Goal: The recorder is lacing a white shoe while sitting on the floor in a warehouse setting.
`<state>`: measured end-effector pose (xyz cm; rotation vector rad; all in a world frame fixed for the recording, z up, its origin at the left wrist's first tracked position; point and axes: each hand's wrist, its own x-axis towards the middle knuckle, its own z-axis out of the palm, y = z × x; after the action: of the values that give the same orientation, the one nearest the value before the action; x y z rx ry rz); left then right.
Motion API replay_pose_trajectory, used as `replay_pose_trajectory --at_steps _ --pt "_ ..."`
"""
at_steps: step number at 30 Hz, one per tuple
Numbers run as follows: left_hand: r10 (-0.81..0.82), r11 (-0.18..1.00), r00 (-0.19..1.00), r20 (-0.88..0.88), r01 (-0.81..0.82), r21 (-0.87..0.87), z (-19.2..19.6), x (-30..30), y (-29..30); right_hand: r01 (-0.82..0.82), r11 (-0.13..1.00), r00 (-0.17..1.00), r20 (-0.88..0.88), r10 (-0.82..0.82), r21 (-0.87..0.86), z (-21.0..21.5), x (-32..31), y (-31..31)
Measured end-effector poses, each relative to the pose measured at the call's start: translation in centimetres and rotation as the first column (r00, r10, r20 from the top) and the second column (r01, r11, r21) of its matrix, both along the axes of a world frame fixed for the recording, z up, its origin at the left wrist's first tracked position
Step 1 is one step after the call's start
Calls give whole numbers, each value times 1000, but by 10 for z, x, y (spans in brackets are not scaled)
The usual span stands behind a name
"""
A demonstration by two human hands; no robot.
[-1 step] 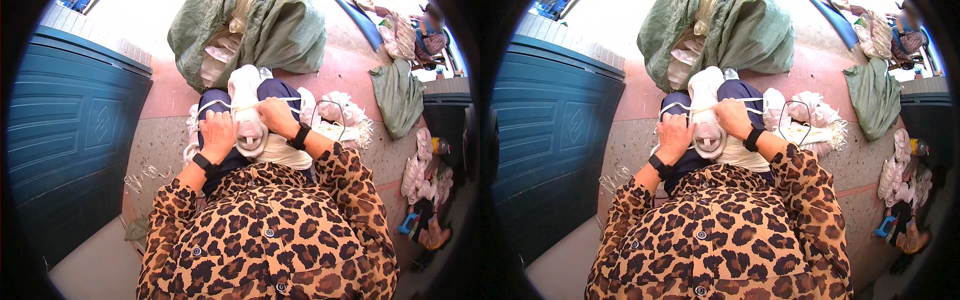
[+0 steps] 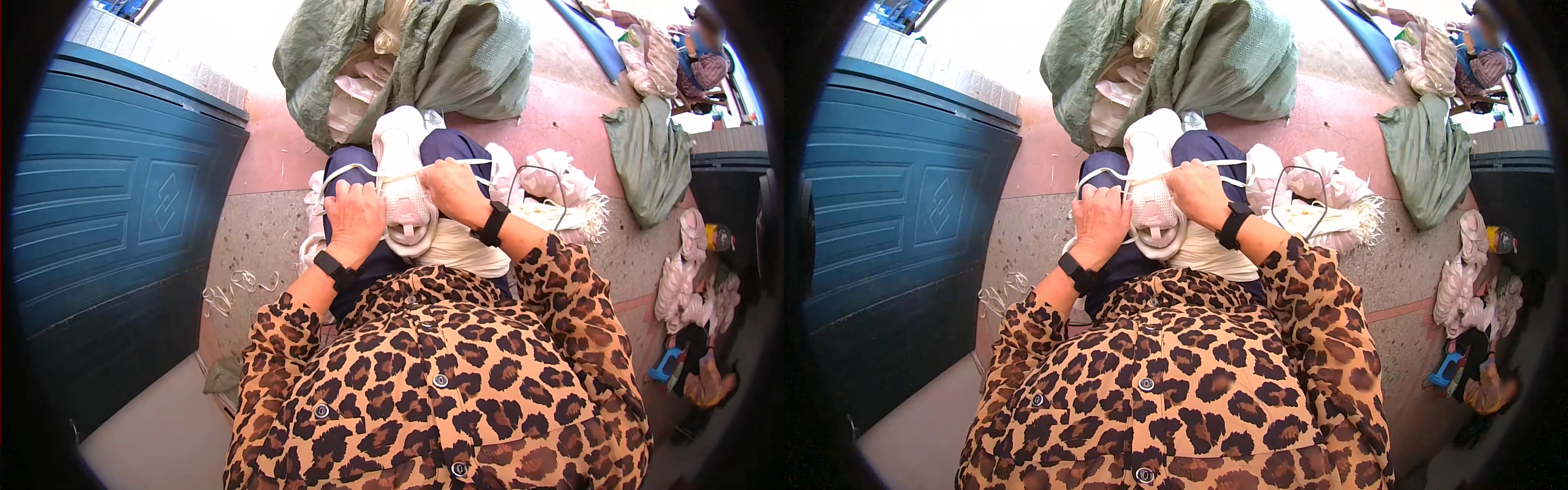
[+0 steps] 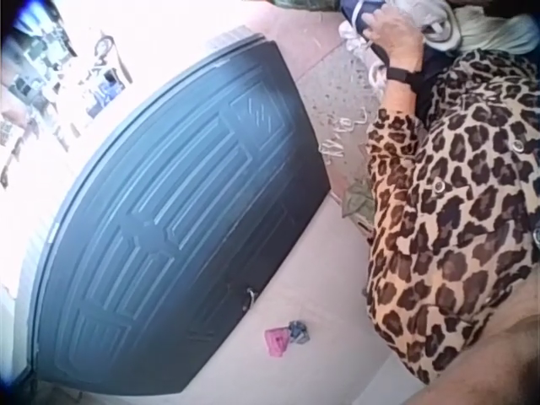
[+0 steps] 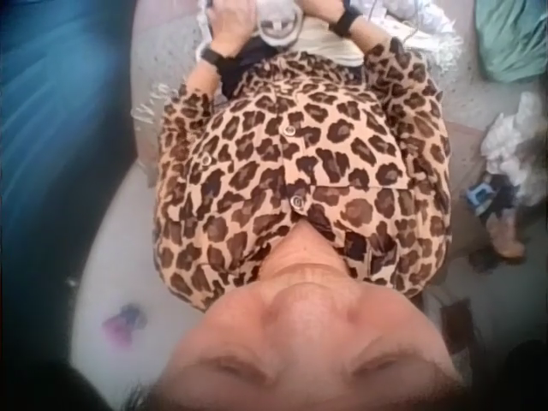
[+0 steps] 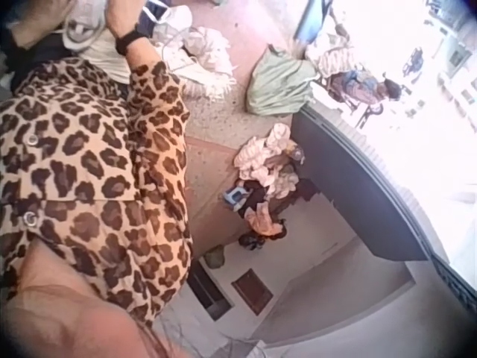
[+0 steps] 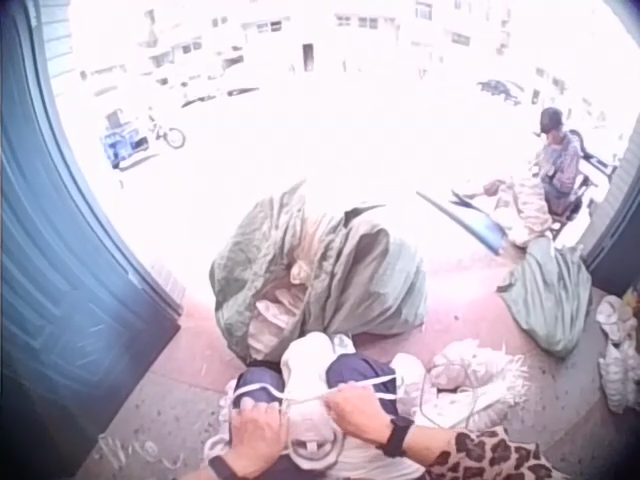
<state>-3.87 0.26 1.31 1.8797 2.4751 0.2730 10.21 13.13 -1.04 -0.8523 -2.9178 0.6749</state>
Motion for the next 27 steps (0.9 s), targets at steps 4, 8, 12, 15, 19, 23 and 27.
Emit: replay_pose_trajectory --at_steps 4,8,12,15,19,23,27 --pt "47 998 997 64 -43 -55 -8 -8 0 42 981 991 -133 -16 190 10 4 -10" --pt "69 997 975 213 -57 -59 -6 -13 5 35 988 998 -49 -28 148 -7 7 1" --pt "-132 976 991 -20 134 174 6 -5 13 64 998 952 -301 -53 25 -14 3 -1" --pt "-280 960 934 -220 272 -67 5 2 20 209 964 887 -382 -257 -164 -13 5 -3" --pt "-362 932 907 -216 351 -89 -10 -13 27 105 985 908 -392 -150 -134 -13 6 -1" --pt "-199 955 496 845 -94 280 49 -26 41 52 996 915 -395 -77 -74 -10 7 -2" --pt "-293 921 -85 952 -294 257 87 -27 50 -75 996 955 -285 86 51 -12 4 2"
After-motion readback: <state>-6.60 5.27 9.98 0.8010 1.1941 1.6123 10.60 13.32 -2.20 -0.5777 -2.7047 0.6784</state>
